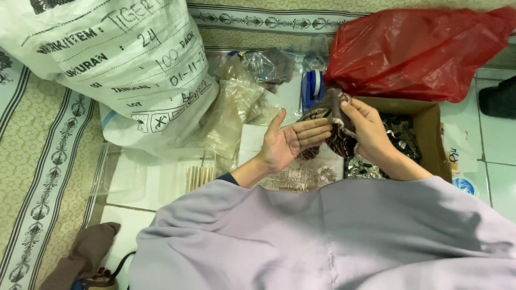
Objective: The person sits on the floor and sorts small metal parts from a cardboard box onto a white board. They handle the parts by hand, arranging them in rows. The person also briefly handles a cloth and a plastic bag during the process.
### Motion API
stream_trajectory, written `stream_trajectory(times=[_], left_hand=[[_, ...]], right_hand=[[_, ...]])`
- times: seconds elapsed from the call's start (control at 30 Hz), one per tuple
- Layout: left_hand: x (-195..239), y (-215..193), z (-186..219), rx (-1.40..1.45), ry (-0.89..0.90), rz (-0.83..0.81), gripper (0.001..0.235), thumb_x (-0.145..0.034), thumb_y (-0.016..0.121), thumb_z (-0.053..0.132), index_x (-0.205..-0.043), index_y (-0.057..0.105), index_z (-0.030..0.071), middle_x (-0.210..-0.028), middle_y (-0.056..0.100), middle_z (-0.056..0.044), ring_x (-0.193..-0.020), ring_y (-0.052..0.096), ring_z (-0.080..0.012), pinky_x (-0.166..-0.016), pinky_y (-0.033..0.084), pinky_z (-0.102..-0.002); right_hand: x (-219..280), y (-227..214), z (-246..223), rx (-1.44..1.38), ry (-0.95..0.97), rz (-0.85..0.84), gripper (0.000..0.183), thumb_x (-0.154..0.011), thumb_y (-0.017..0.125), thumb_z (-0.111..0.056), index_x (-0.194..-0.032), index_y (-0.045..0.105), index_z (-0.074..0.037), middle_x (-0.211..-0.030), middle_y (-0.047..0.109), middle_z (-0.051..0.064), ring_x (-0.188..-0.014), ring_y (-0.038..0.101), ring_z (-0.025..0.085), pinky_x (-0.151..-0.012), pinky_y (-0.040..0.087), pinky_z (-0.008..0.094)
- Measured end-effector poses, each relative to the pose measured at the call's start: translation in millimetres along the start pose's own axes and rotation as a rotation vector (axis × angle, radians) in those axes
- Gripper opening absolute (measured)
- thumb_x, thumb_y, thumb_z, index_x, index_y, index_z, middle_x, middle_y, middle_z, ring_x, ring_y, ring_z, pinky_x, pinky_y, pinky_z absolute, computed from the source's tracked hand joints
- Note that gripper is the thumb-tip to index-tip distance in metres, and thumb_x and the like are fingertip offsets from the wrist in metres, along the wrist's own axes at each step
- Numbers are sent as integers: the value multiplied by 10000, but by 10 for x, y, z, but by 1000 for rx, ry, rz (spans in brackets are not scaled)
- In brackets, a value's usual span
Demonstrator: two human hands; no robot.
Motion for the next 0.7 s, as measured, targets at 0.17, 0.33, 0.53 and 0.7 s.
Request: stream_trajectory(times=[0.17, 0.33, 0.53, 0.7], left_hand=[[-99, -156, -100, -203, 43, 244, 494, -1006, 618, 377, -1332, 639, 6, -1222, 714, -161, -1119, 705, -279, -964, 586, -373], [-173, -502, -267, -277, 96, 465, 176, -879, 832, 80, -1016, 750, 6, -944, 764, -129, -827, 778, -284, -734, 658, -374], [-139, -585, -151, -469, 84, 620, 372, -904, 794, 426, -734, 667, 120, -596, 579, 33, -540, 600, -36, -471, 464, -114], [-95, -488, 21, -788, 135, 578, 340, -1022, 674, 369, -810, 770, 121, -660, 705, -14, -657, 636, -47, -610, 538, -221]], right_hand=[[310, 284, -395, 327, -234, -237, 162, -980, 668, -59, -1129, 727, -38, -911, 698, 85, -879, 594, 134, -825, 540, 348], [384, 478, -513, 420, -209, -363, 111, -959, 683, -43, -1043, 756, -42, -832, 728, 92, -819, 602, 122, -779, 555, 342], [319, 417, -338, 316, -100, -360, 132, -999, 658, -67, -1041, 773, -18, -808, 737, 107, -787, 622, 131, -751, 572, 350], [185, 346, -66, 368, -4, -314, 131, -981, 705, -126, -1028, 759, -16, -798, 722, 84, -755, 651, 130, -722, 596, 315]])
Point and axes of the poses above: each hand's wrist, its own x-axis away from the middle knuckle, its own y-axis out of the palm, z = x × y, the point moved 4 cm from there along -x, towards the middle knuckle
